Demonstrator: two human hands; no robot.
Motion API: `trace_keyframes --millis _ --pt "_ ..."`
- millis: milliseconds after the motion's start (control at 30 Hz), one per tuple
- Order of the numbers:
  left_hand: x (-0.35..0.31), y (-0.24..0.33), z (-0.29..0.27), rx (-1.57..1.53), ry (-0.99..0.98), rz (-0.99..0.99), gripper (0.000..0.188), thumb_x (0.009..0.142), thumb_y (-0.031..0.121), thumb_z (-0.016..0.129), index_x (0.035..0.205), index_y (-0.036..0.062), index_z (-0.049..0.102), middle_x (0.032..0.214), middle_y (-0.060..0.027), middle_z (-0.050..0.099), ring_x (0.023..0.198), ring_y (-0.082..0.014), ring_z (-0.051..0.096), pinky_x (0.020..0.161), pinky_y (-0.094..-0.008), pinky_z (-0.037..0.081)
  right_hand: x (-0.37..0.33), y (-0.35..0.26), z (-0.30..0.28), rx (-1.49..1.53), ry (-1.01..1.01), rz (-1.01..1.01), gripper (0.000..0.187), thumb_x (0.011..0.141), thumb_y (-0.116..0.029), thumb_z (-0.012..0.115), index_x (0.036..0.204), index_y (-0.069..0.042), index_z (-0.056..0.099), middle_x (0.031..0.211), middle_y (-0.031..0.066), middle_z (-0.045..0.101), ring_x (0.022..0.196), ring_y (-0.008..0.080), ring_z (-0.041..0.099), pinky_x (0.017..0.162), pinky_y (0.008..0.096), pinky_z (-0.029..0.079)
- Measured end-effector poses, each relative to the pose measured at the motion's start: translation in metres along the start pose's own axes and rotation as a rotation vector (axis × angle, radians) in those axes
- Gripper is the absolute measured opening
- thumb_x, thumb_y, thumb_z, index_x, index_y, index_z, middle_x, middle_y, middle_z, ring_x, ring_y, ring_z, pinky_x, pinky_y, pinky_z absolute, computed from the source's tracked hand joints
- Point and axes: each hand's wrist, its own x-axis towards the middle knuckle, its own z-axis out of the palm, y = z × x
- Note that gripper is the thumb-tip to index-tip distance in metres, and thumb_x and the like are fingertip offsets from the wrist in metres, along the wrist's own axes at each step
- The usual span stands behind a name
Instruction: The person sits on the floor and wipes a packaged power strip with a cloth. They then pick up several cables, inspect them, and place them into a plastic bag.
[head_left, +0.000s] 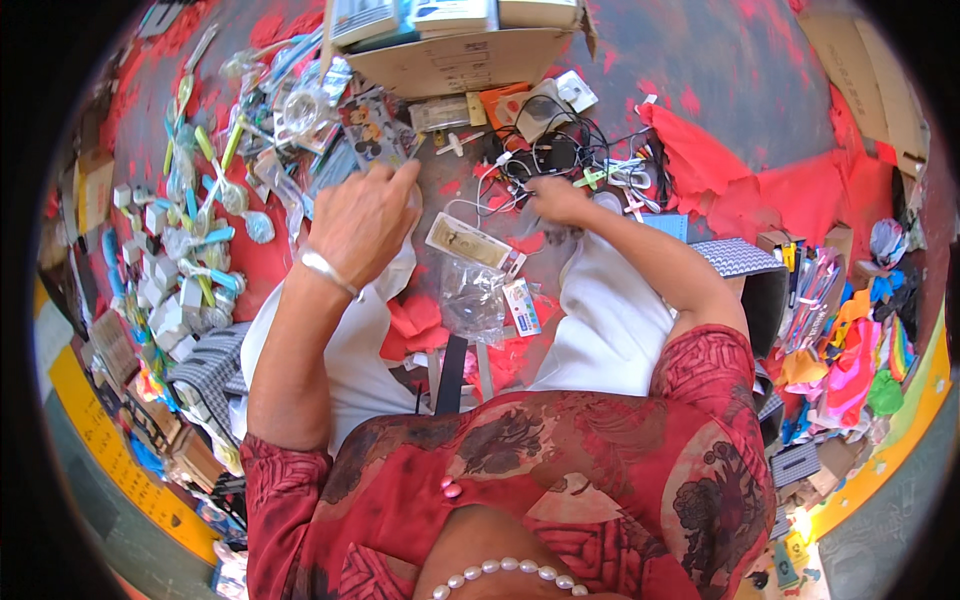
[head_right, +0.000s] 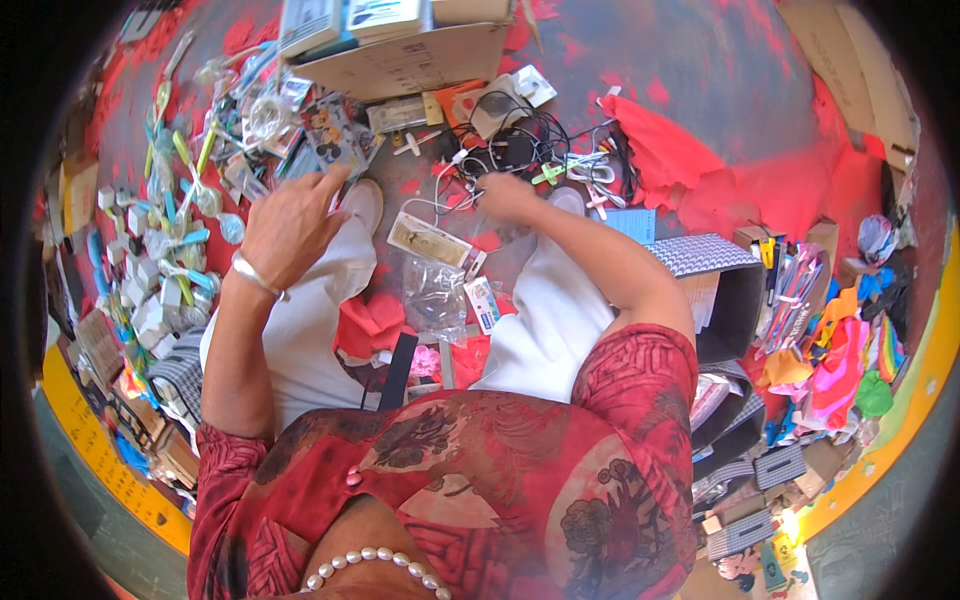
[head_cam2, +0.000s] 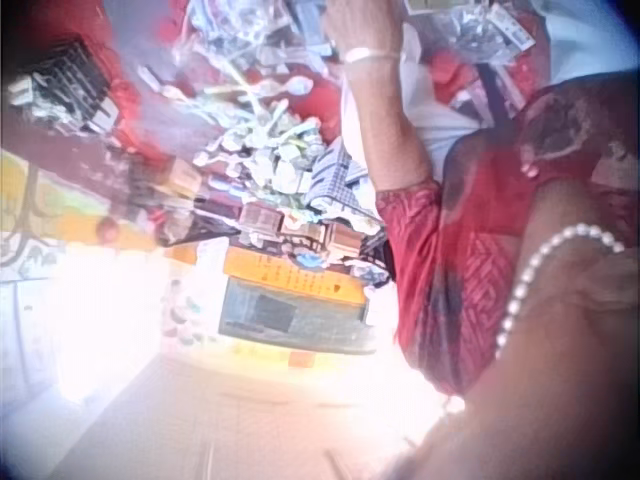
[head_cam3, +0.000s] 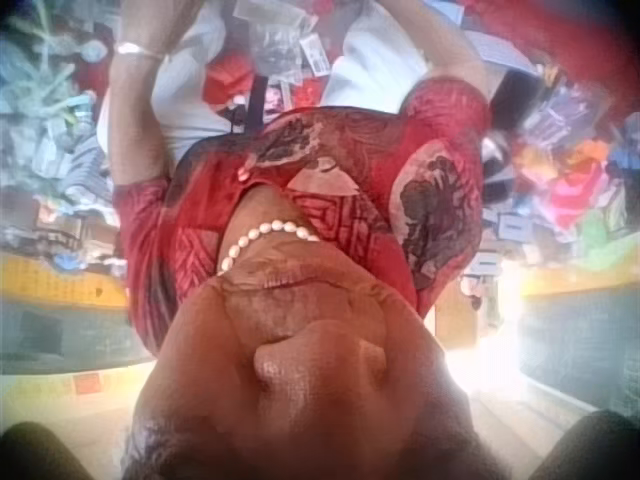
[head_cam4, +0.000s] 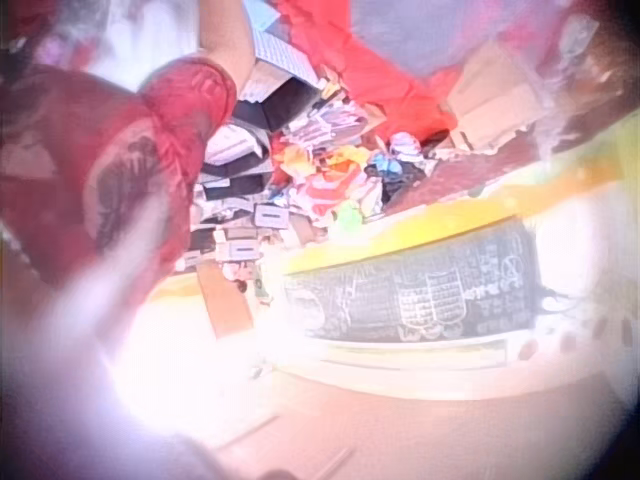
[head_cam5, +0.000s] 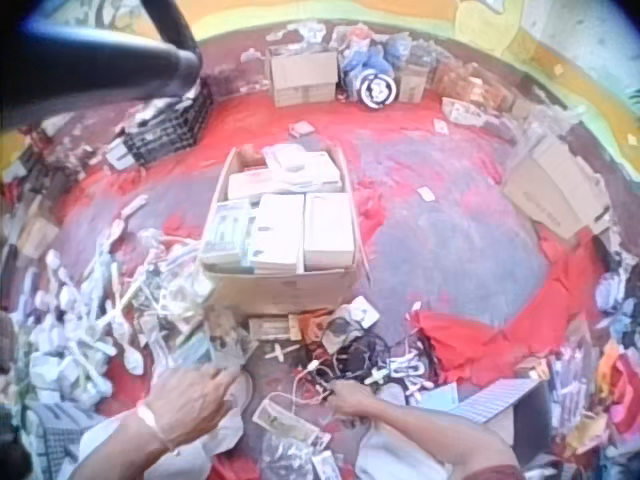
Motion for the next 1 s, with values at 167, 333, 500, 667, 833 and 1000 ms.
trace_keyframes --millis 167,333,500,667,833,1000 --pt "0.01 0.013 0.007 0.02 -0.201 0.051 0.045 0.078 0.019 0.061 0.12 0.0096 0.046 0.099 -0.0124 0.058 0.091 -0.0302 0.058 0.072 -0.0397 0.048 0.025 0.067 -0.072 0.051 0.401 0.301 0.046 0.071 -0.029 0.063 0.11 -0.005 0.058 0.099 0.0221 0.061 0.095 0.0356 0.058 0.084 0.0406 0.045" --pt "0.022 0.022 0.022 0.061 -0.214 0.086 0.047 0.078 0.019 0.061 0.121 0.0089 0.046 0.101 -0.0133 0.058 0.091 -0.0314 0.057 0.074 -0.0393 0.048 0.046 0.071 -0.075 0.24 0.315 0.358 0.064 0.064 -0.041 0.07 0.109 0.003 0.055 0.102 0.022 0.061 0.098 0.0335 0.058 0.083 0.0414 0.045" --pt "0.023 0.029 0.031 0.057 -0.225 0.151 0.044 0.078 0.019 0.062 0.118 0.0088 0.045 0.095 -0.0126 0.058 0.087 -0.0309 0.058 0.071 -0.0396 0.048 0.044 0.021 -0.027 0.113 0.172 0.343 0.04 0.069 -0.033 0.062 0.101 -0.008 0.063 0.1 0.0162 0.063 0.094 0.0296 0.061 0.078 0.0419 0.049" --pt "0.024 0.032 0.036 0.07 -0.201 0.177 0.043 0.078 0.02 0.062 0.116 0.0083 0.046 0.093 -0.012 0.059 0.085 -0.0307 0.059 0.07 -0.0392 0.049 0.005 -0.041 0.033 -0.053 -0.165 -0.205 0.028 0.072 -0.022 0.05 0.081 0.0 0.065 0.084 0.0196 0.064 0.081 0.0339 0.063 0.07 0.045 0.05" --pt "0.025 0.032 0.037 0.064 -0.202 0.17 0.045 0.077 0.02 0.062 0.118 0.0085 0.047 0.094 -0.0114 0.059 0.087 -0.0305 0.058 0.071 -0.039 0.048 0.013 -0.059 0.045 0.164 -0.148 -0.426 0.032 0.075 -0.028 0.052 0.083 -0.001 0.065 0.081 0.0215 0.063 0.08 0.0353 0.063 0.07 0.0447 0.05" --pt "0.027 0.033 0.035 0.071 -0.202 0.175 0.047 0.076 0.019 0.063 0.119 0.0073 0.047 0.097 -0.0122 0.059 0.089 -0.0302 0.058 0.075 -0.0387 0.047 0.032 -0.008 -0.009 0.21 0.235 -0.041 0.035 0.077 -0.033 0.052 0.09 -0.004 0.066 0.084 0.0216 0.063 0.081 0.0364 0.062 0.074 0.0449 0.047"
